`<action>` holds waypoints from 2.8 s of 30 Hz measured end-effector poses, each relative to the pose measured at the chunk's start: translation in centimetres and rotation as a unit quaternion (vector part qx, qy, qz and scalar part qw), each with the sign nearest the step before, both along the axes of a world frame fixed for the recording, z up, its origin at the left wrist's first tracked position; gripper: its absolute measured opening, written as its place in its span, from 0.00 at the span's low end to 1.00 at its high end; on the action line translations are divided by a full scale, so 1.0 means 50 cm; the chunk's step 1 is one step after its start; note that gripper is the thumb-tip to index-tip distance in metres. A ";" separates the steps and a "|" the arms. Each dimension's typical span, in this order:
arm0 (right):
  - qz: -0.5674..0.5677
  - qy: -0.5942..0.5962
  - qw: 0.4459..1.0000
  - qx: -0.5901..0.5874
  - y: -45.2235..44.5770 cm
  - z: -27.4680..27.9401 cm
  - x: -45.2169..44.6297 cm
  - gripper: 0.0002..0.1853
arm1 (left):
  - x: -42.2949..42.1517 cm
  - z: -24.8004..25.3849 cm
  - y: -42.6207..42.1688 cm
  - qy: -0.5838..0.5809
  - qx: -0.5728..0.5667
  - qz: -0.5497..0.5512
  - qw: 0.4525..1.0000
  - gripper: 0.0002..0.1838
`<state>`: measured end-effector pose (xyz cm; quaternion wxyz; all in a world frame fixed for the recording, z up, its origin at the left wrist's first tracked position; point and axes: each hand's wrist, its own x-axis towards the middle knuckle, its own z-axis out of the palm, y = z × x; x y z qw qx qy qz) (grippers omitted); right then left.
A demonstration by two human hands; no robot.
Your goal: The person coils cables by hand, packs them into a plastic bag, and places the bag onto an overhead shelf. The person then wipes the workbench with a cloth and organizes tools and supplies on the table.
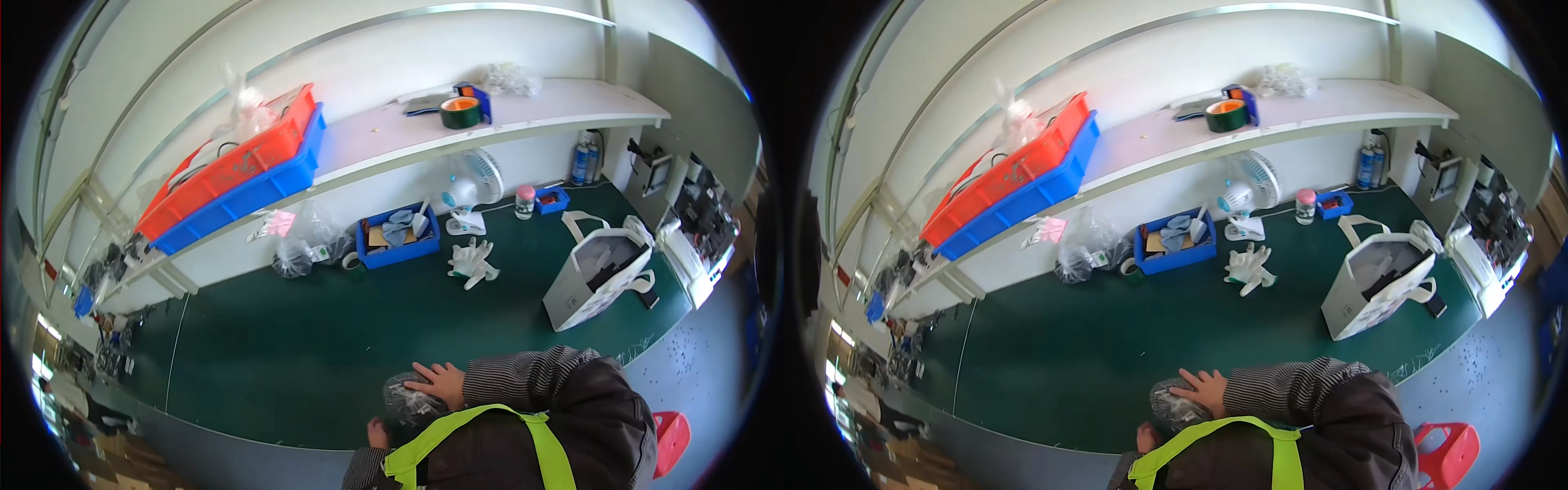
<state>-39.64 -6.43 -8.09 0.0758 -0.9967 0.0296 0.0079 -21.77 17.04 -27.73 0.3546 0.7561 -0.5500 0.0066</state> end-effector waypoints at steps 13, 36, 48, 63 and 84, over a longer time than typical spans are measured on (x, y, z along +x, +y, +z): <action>-0.248 -0.022 0.769 0.588 -0.158 -0.222 -0.007 0.55 | -0.057 0.181 -0.184 0.797 -0.043 0.124 0.589 0.29; -0.008 -0.390 0.419 0.820 -0.228 0.296 0.058 0.29 | -0.014 0.789 -0.416 0.394 -0.195 -0.193 0.877 0.47; 0.219 -0.275 0.250 0.902 -0.321 0.653 0.225 0.28 | 0.033 0.829 -0.396 0.392 -0.432 -0.280 0.762 0.38; -0.017 -0.472 0.305 0.827 -0.386 0.994 0.798 0.27 | 0.178 0.383 -0.087 0.616 -0.312 0.231 0.686 0.22; -0.452 -0.142 0.871 -0.131 -0.599 1.033 0.390 0.30 | 0.282 0.333 -0.088 0.684 -0.045 0.292 0.666 0.18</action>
